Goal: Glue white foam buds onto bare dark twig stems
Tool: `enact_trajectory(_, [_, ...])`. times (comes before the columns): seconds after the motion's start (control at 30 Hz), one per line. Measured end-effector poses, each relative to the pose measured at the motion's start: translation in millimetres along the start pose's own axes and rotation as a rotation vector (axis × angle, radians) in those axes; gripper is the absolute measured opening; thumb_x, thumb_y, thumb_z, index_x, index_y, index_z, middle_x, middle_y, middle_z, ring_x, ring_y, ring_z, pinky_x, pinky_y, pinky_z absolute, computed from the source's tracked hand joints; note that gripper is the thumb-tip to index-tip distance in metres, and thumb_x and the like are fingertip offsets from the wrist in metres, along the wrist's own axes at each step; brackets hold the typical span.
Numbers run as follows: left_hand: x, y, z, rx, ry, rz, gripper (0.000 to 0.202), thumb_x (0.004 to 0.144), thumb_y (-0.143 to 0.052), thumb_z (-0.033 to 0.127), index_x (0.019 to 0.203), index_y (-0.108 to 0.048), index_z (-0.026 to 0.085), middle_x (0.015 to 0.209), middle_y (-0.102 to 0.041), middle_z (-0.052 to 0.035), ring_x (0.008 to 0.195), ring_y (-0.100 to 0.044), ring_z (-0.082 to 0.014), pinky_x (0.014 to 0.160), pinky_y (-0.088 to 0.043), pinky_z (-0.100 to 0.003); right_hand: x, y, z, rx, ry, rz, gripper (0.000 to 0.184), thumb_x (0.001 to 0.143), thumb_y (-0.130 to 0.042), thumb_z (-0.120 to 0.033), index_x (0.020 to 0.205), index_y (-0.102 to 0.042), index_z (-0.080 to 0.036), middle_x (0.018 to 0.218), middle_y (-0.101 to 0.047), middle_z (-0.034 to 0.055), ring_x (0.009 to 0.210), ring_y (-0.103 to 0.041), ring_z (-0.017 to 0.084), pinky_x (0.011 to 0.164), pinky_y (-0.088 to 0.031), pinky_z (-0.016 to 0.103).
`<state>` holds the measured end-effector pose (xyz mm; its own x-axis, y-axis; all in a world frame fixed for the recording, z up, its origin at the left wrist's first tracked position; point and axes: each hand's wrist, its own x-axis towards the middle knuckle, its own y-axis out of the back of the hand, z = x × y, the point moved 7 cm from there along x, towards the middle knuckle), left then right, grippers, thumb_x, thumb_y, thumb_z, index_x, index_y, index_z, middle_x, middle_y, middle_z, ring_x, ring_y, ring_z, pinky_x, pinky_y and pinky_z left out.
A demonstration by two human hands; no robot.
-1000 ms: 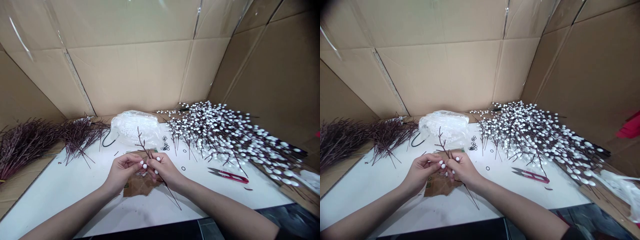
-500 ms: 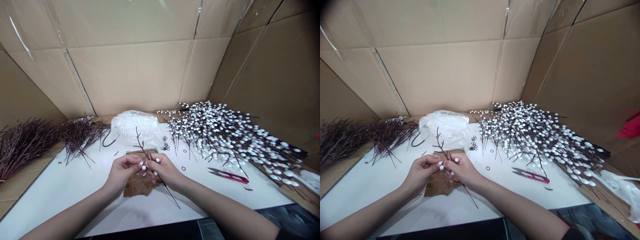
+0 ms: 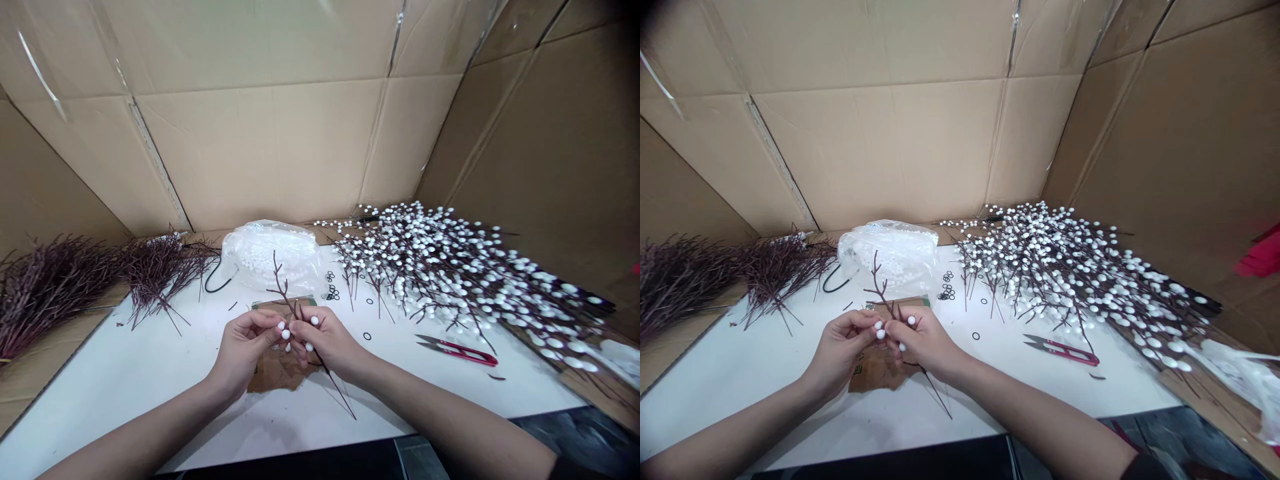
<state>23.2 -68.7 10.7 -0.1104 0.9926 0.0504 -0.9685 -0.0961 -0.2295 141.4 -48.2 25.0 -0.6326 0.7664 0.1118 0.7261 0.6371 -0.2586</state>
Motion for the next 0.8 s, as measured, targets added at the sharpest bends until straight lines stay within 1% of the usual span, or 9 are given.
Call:
enact_trajectory(0.2, [0.2,0.9,-3.3,-0.019,0.015,-0.003,0.012,0.066,-0.076,0.024,0.066,-0.067,0.016,0.072,-0.066,-0.0013,0.063,-0.059,-0.0114,0.063,-0.050,-0.025,-0.1,-1.0,-1.2,-0.008,-0.003,0.003,0.020,0.082,-0.053,-0.025,0.063,-0.053,-0.016,0.047,-0.051,-0.0057,0.042,-0.049,0.008,0.046,-0.040,0.022])
enact_trajectory(0.4, [-0.2,-1.4,-2.0,-0.045,0.009,-0.029,0.009,0.067,-0.075,0.021,0.065,-0.068,0.017,0.071,-0.065,0.0002,0.062,-0.059,-0.0103,0.062,-0.049,-0.023,0.2,-3.4,-2.1,0.002,-0.002,0.004,0.020,0.081,-0.053,-0.023,0.062,-0.051,-0.017,0.047,-0.050,-0.0061,0.041,-0.049,0.008,0.047,-0.040,0.022])
enact_trajectory(0.6, [-1.1,0.0,-1.6,-0.056,0.017,-0.005,0.012,0.064,-0.077,0.022,0.062,-0.067,0.017,0.072,-0.065,0.0000,0.063,-0.059,-0.0107,0.062,-0.050,-0.024,0.4,-3.8,-1.6,-0.012,-0.017,0.035,0.020,0.081,-0.052,-0.023,0.062,-0.051,-0.016,0.046,-0.050,-0.0062,0.039,-0.047,0.007,0.045,-0.038,0.022])
enact_trajectory(0.7, [-1.7,-1.0,0.0,-0.052,-0.008,-0.028,0.010,0.065,-0.077,0.020,0.062,-0.067,0.017,0.073,-0.065,-0.0004,0.066,-0.060,-0.0113,0.064,-0.050,-0.024,0.1,-1.7,-0.3,-0.001,-0.028,0.060,0.020,0.081,-0.050,-0.022,0.062,-0.051,-0.016,0.044,-0.049,-0.0066,0.038,-0.046,0.007,0.045,-0.038,0.022])
enact_trajectory(0.8, [-1.8,-1.4,1.6,-0.031,-0.035,-0.049,0.009,0.067,-0.075,0.018,0.064,-0.068,0.017,0.073,-0.065,-0.0003,0.066,-0.060,-0.0109,0.064,-0.050,-0.024,0.1,-1.3,2.0,0.040,-0.037,0.057,0.020,0.080,-0.051,-0.022,0.061,-0.049,-0.017,0.043,-0.049,-0.0072,0.036,-0.046,0.007,0.043,-0.038,0.022])
